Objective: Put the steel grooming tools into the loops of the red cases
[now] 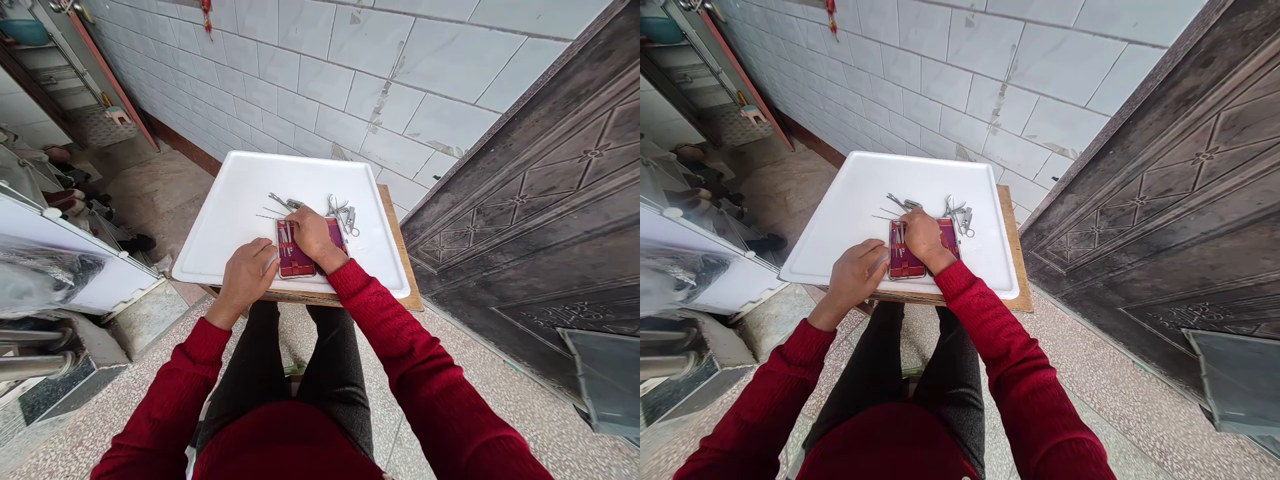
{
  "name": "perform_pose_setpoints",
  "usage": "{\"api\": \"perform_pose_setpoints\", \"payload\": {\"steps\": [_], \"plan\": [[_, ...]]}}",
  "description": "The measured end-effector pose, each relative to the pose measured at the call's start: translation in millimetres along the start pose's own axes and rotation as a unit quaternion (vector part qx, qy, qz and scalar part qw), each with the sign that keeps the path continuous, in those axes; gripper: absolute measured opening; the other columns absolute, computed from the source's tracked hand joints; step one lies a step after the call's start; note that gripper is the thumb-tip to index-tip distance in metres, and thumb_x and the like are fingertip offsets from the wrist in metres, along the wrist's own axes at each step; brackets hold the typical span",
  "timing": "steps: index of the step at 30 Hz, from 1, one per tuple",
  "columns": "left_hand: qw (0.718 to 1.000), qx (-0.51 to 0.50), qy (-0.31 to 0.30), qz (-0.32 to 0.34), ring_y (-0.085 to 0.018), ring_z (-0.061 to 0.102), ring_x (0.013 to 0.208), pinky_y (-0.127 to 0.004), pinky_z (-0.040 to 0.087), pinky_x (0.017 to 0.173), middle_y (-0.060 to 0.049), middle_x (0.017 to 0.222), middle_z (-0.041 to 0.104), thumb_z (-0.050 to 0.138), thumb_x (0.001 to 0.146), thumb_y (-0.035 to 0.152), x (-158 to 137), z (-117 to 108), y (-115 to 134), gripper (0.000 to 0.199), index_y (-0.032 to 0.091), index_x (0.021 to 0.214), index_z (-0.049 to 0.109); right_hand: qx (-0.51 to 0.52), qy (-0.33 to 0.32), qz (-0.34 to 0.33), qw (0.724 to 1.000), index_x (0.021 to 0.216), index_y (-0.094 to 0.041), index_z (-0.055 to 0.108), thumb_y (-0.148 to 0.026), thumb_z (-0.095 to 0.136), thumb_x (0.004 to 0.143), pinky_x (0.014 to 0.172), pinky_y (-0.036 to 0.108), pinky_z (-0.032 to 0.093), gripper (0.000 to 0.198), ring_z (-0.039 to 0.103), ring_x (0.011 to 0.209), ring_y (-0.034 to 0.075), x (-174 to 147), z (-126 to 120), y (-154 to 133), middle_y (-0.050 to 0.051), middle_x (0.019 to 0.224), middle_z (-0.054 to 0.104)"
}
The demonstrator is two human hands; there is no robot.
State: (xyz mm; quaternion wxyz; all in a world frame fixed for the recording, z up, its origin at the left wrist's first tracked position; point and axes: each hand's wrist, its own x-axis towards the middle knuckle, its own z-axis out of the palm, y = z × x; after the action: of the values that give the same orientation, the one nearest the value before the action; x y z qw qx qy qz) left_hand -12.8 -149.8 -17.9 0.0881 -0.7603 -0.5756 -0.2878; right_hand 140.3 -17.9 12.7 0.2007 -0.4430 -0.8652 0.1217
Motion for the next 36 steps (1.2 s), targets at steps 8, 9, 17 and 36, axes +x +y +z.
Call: {"api": "perform_pose_setpoints", "payload": {"steps": [8, 9, 17, 36], "plan": [[1.000, -0.007, -0.003, -0.001, -0.025, 0.067, 0.107, -0.040, 0.054, 0.090, -0.008, 0.122, 0.071, 0.052, 0.102, 0.030, -0.9, -0.1, 0.3, 0.020, 0.020, 0.113, 0.066, 0.010, -0.020, 0.019, 1.000, 0.118, -0.018, 0.079, -0.008, 0.044, 0.099, 0.096, 0.031, 0.052, 0.041, 0.069, 0.112, 0.022, -2.3, -4.1, -4.1, 0.010, 0.120, 0.074], [1.000, -0.007, -0.003, -0.001, -0.025, 0.067, 0.107, -0.040, 0.054, 0.091, -0.008, 0.122, 0.070, 0.052, 0.102, 0.030, -1.0, -0.2, 0.2, 0.020, 0.020, 0.114, 0.066, 0.011, -0.025, 0.021, 0.999, 0.118, -0.018, 0.079, -0.008, 0.044, 0.099, 0.097, 0.031, 0.052, 0.041, 0.069, 0.112, 0.022, -2.7, -5.2, -4.8, 0.010, 0.122, 0.074], [1.000, -0.005, -0.020, -0.005, -0.026, 0.067, 0.108, -0.041, 0.055, 0.091, -0.009, 0.119, 0.070, 0.050, 0.102, 0.029, 1.0, -3.0, 2.5, 0.021, 0.020, 0.113, 0.066, -0.053, -0.043, 0.000, 0.998, 0.125, -0.019, 0.076, -0.007, 0.040, 0.099, 0.093, 0.031, 0.051, 0.046, 0.069, 0.111, 0.023, -10.1, -7.0, -9.2, 0.012, 0.121, 0.073], [1.000, 0.001, -0.024, -0.004, -0.027, 0.065, 0.113, -0.043, 0.054, 0.096, -0.011, 0.121, 0.069, 0.050, 0.101, 0.028, 0.2, -2.8, 3.2, 0.021, 0.021, 0.112, 0.067, -0.109, -0.042, -0.082, 0.990, 0.128, -0.021, 0.072, -0.007, 0.043, 0.099, 0.089, 0.032, 0.050, 0.044, 0.055, 0.116, 0.025, -43.8, -6.2, -13.2, 0.012, 0.126, 0.066]]}}
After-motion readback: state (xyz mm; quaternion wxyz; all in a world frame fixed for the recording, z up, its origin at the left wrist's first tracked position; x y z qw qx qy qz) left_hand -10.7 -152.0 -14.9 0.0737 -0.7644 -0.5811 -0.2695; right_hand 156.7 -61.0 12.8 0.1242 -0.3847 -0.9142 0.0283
